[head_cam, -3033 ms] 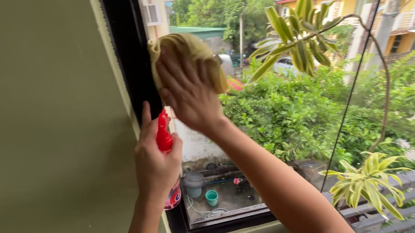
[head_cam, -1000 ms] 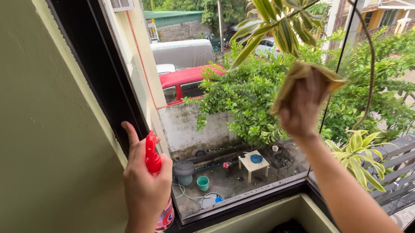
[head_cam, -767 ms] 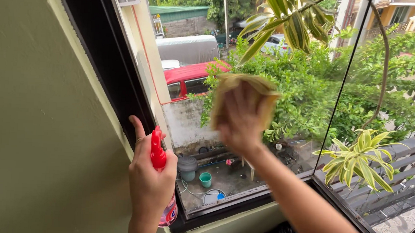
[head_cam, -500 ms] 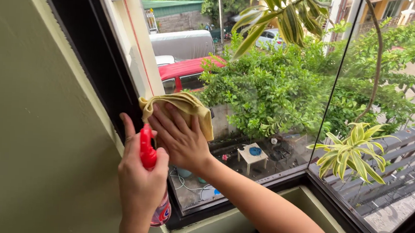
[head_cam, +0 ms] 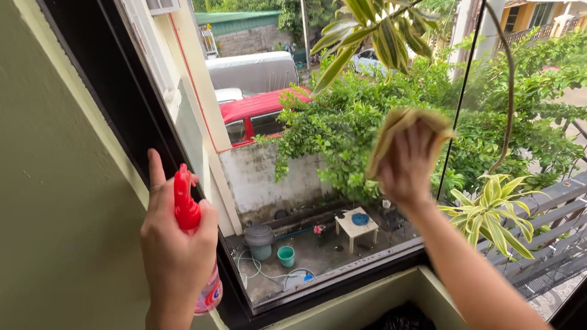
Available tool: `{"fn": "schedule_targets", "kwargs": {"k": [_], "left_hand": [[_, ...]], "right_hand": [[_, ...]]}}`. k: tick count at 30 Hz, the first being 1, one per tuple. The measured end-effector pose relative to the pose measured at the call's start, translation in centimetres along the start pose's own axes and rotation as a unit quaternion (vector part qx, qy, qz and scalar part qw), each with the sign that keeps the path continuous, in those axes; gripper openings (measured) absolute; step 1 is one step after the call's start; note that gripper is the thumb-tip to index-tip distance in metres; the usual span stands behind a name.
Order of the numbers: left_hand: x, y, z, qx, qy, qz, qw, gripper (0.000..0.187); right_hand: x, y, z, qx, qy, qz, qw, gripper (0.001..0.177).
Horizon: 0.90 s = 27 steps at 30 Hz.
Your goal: Cleaning a glass window by spraying it with a cleaning solution and wiping it with a cloth.
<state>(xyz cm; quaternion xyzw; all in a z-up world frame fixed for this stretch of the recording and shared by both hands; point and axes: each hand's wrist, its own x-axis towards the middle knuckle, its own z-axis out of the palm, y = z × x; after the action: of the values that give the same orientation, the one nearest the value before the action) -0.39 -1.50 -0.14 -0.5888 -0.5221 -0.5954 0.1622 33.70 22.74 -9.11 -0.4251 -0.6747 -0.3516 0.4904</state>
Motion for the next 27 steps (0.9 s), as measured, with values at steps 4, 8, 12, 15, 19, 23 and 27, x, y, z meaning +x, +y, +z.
{"fn": "schedule_targets", "kwargs": {"k": [4, 8, 12, 15, 19, 23, 27], "left_hand": [[3.0, 1.2, -0.2, -0.005, 0.012, 0.016, 1.000, 0.042], [6.4, 1.6, -0.5, -0.013, 0.020, 0.045, 0.999, 0.041], [7.9, 1.3, -0.6, -0.020, 0.034, 0.095, 0.995, 0.044], [8.4, 2.4, -1.0, -0.044, 0.023, 0.036, 0.998, 0.060], [8.3, 2.2, -1.0, -0.057, -0.001, -0.043, 0.997, 0.073], [8.4, 1.5, -0.9, -0.022, 0.002, 0.013, 1.000, 0.057], [8.6, 1.5, -1.4, -0.005, -0.009, 0.027, 1.000, 0.046]], "right_hand": [[5.8, 4.5, 0.4, 0.048, 0.050, 0.029, 0.997, 0.068], [12.0, 1.7, 0.7, 0.082, 0.076, 0.084, 0.990, 0.069], [16.0, -5.5, 0.0, 0.065, 0.103, 0.055, 0.991, 0.074], [18.1, -14.1, -2.4, 0.115, 0.062, -0.047, 0.990, 0.086], [19.2, -23.0, -2.8, 0.118, 0.019, -0.107, 0.987, 0.083], [20.2, -24.7, -3.5, 0.148, 0.047, -0.190, 0.969, 0.078], [22.8, -20.4, -4.7, 0.115, 0.043, -0.237, 0.964, 0.080]]}}
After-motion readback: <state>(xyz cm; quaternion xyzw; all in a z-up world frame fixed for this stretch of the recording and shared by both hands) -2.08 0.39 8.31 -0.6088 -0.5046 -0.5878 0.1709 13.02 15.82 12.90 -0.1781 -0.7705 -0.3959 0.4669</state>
